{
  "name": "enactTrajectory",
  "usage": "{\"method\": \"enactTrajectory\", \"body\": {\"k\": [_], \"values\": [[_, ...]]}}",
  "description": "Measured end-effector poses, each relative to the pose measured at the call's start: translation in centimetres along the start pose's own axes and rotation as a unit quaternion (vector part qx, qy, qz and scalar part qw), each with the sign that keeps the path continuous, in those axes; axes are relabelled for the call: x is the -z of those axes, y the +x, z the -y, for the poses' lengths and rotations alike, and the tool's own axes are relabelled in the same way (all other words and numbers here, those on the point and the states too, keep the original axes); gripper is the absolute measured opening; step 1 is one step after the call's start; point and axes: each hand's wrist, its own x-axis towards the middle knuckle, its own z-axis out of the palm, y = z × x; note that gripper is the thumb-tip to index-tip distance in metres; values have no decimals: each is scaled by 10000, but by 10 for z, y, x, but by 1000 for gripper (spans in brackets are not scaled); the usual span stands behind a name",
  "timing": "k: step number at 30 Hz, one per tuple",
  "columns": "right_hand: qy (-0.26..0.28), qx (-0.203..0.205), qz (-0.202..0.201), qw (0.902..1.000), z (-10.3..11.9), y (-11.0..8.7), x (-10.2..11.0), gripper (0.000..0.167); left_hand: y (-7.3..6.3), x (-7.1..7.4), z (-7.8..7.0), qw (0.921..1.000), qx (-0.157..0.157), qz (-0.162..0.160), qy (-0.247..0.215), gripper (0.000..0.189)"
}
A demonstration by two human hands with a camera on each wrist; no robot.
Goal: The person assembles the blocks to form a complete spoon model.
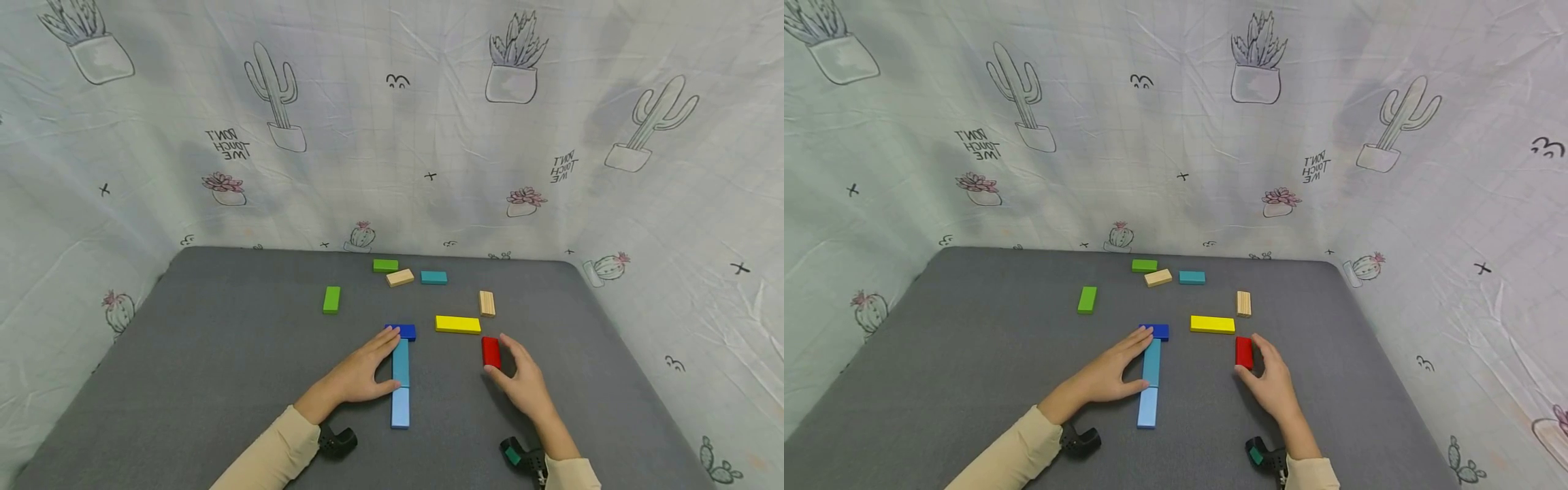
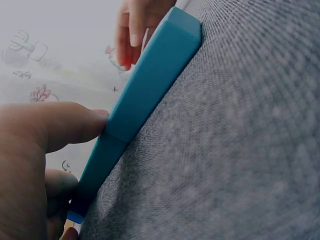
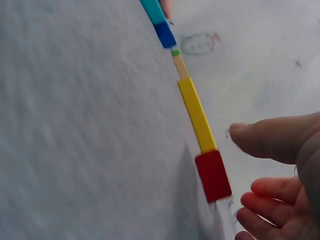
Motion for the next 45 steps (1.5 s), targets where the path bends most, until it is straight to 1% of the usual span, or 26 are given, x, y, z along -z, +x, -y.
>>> {"method": "enactTrajectory", "body": {"k": [4, 8, 13, 16, 21, 24, 29, 35, 40, 45], "values": [[38, -161, 193, 9997, -10, 1, 5, 69, 0, -1, 0, 10000, 22, 15, 23, 82], [50, -233, 352, 9991, -15, 1, 5, 69, 1, -2, 1, 10000, 30, 7, -1, 83], [71, -380, 690, 9969, -19, 3, 7, 71, 0, -2, 1, 10000, 15, 16, 23, 83], [135, -351, 863, 9956, -22, 4, 9, 73, 0, -2, 2, 10000, 15, 24, 46, 83], [276, -133, 1034, 9942, -28, 8, 10, 73, -1, -2, 1, 9999, 114, 109, 61, 86], [249, -65, 1060, 9940, -30, 9, 9, 69, -1, -2, 1, 9998, 115, 114, 91, 86], [305, -220, 1054, 9937, -31, 9, 9, 67, -2, -2, 0, 9999, 97, 95, 83, 88], [369, -290, 909, 9948, -31, 8, 8, 66, -2, -1, 0, 9999, -13, 43, 128, 89], [387, -311, 784, 9957, -30, 7, 7, 65, -2, -1, 0, 9999, 22, 70, 142, 89], [410, -314, 621, 9967, -24, 5, 8, 64, -2, -2, 2, 9998, 32, 74, 176, 89]]}}
